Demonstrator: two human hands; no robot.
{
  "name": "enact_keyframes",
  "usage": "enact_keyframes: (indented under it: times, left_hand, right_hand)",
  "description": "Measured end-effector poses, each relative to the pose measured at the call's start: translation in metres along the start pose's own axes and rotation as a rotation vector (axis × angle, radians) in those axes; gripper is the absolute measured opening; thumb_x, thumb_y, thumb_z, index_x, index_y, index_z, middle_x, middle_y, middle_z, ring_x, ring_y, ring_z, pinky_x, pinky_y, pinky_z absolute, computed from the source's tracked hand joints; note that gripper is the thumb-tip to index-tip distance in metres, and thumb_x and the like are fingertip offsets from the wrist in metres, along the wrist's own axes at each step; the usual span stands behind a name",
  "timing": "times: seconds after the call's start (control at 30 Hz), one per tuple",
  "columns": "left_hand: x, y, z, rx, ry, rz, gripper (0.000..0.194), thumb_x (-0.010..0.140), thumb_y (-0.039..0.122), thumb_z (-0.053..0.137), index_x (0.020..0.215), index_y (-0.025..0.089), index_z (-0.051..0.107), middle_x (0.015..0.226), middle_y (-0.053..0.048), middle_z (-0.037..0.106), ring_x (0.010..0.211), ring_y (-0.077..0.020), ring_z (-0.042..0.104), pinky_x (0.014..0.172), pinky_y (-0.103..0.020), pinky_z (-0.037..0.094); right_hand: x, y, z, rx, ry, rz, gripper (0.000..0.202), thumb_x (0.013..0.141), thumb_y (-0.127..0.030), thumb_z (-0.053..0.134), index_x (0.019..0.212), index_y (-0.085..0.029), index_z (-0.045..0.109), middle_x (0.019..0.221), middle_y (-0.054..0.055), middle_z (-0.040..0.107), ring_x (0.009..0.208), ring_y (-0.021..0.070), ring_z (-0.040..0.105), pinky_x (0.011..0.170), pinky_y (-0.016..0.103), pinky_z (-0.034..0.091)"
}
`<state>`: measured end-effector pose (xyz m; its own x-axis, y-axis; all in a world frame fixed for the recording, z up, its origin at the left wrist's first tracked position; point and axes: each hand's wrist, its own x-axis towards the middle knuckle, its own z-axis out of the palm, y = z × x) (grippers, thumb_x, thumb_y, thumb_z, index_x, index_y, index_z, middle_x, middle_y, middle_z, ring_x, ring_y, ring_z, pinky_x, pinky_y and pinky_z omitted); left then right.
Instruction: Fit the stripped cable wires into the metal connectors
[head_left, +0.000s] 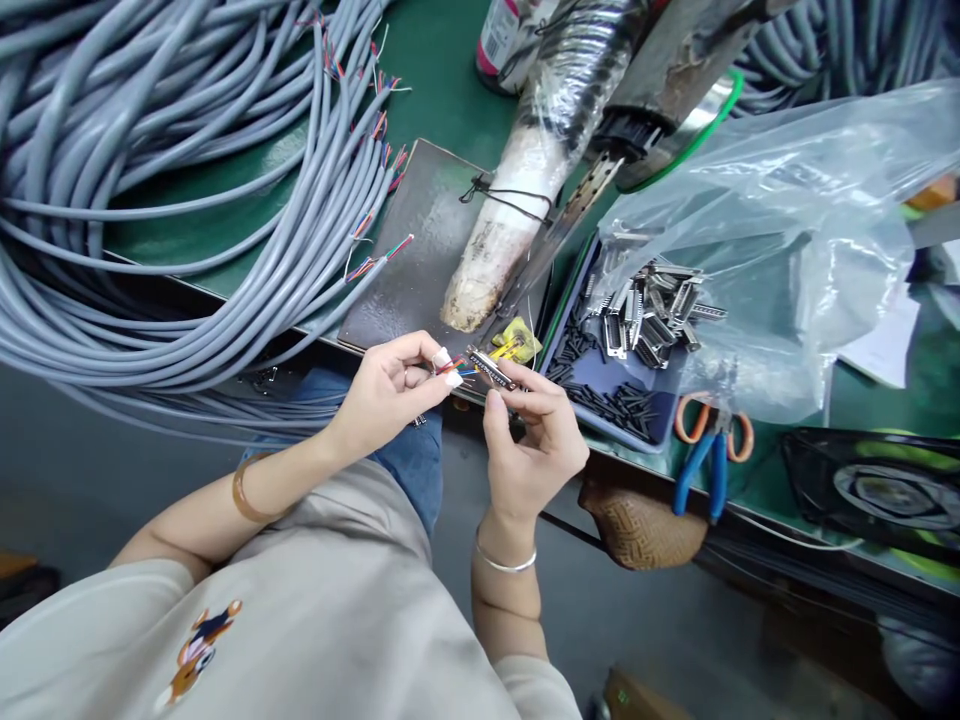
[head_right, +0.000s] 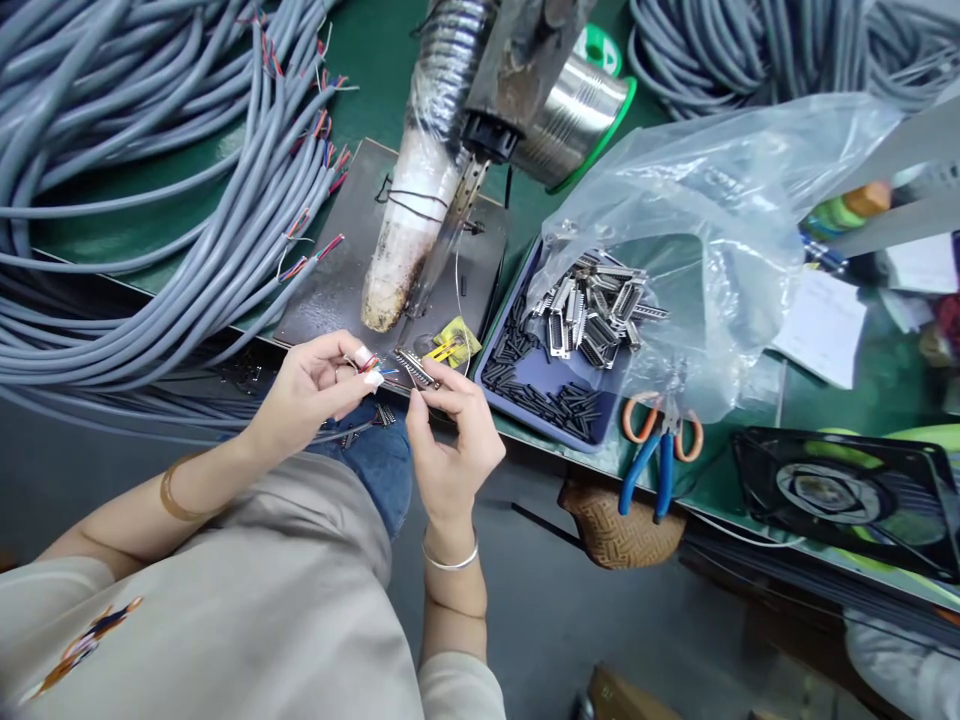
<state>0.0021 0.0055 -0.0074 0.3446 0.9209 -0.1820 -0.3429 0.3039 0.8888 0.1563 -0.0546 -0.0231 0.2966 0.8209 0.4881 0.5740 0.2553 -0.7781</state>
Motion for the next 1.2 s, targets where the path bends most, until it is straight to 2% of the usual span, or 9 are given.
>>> enact_keyframes:
  times: [0.07,0.33,0.7,0.87,0.97,1.07,1.2]
  left_hand:
    - [0.001,-0.001,0.000,0.006,0.006,0.015,0.025,0.075,0.024,0.082,0.077,0.017,0.058,0.055,0.009,0.050,0.038,-0.0013,0.038,0.037,-0.013,0.032]
    - [0.005,-0.001,0.002,0.042,0.049,0.059,0.026,0.077,0.026,0.082,0.076,0.016,0.058,0.066,0.003,0.062,0.041,-0.0008,0.042,0.037,-0.013,0.034]
    - [0.010,0.002,0.007,0.060,0.053,0.138,0.024,0.080,0.022,0.080,0.075,0.017,0.056,0.070,0.002,0.063,0.045,-0.0012,0.041,0.040,-0.014,0.032]
    - [0.009,0.003,0.009,0.060,0.060,0.162,0.025,0.079,0.022,0.081,0.075,0.017,0.057,0.074,0.002,0.067,0.048,-0.0016,0.041,0.044,-0.015,0.036]
    - [0.007,0.002,0.007,0.072,0.032,0.137,0.024,0.079,0.026,0.083,0.076,0.017,0.061,0.077,-0.001,0.069,0.054,-0.0045,0.049,0.051,-0.017,0.043]
    - [0.004,-0.001,0.003,0.118,-0.028,0.115,0.018,0.077,0.024,0.083,0.078,0.015,0.068,0.078,-0.004,0.070,0.064,-0.0089,0.058,0.059,-0.019,0.049]
    - [0.000,-0.002,0.000,0.182,-0.117,0.114,0.009,0.076,0.017,0.080,0.076,0.014,0.072,0.079,-0.005,0.071,0.070,-0.0115,0.062,0.063,-0.021,0.051]
  right_hand:
    - [0.002,0.000,0.001,0.010,-0.008,-0.011,0.007,0.092,-0.017,0.073,0.091,-0.022,0.067,0.111,0.006,0.079,0.103,0.0190,0.077,0.086,0.035,0.064]
    - [0.010,-0.003,0.006,0.022,-0.013,-0.032,0.011,0.090,-0.016,0.073,0.086,-0.022,0.065,0.109,0.005,0.079,0.099,0.0186,0.077,0.084,0.034,0.064]
    - [0.015,-0.001,0.008,0.011,0.011,-0.095,0.013,0.088,-0.012,0.075,0.089,-0.023,0.067,0.109,0.004,0.079,0.097,0.0189,0.078,0.081,0.034,0.065]
    - [0.017,0.001,0.008,-0.004,0.032,-0.110,0.013,0.088,-0.013,0.076,0.088,-0.023,0.068,0.108,0.003,0.079,0.095,0.0189,0.077,0.080,0.035,0.064]
    - [0.017,0.003,0.002,0.019,0.016,-0.032,0.010,0.089,-0.014,0.075,0.090,-0.023,0.072,0.107,0.002,0.079,0.098,0.0184,0.076,0.087,0.036,0.064]
    - [0.018,0.002,-0.009,0.040,-0.033,0.047,0.011,0.090,-0.015,0.075,0.095,-0.025,0.076,0.109,0.002,0.078,0.101,0.0185,0.075,0.092,0.038,0.063]
    - [0.020,-0.005,-0.021,0.026,-0.122,0.013,0.019,0.089,-0.016,0.078,0.103,-0.029,0.079,0.114,0.003,0.077,0.101,0.0186,0.075,0.086,0.036,0.064]
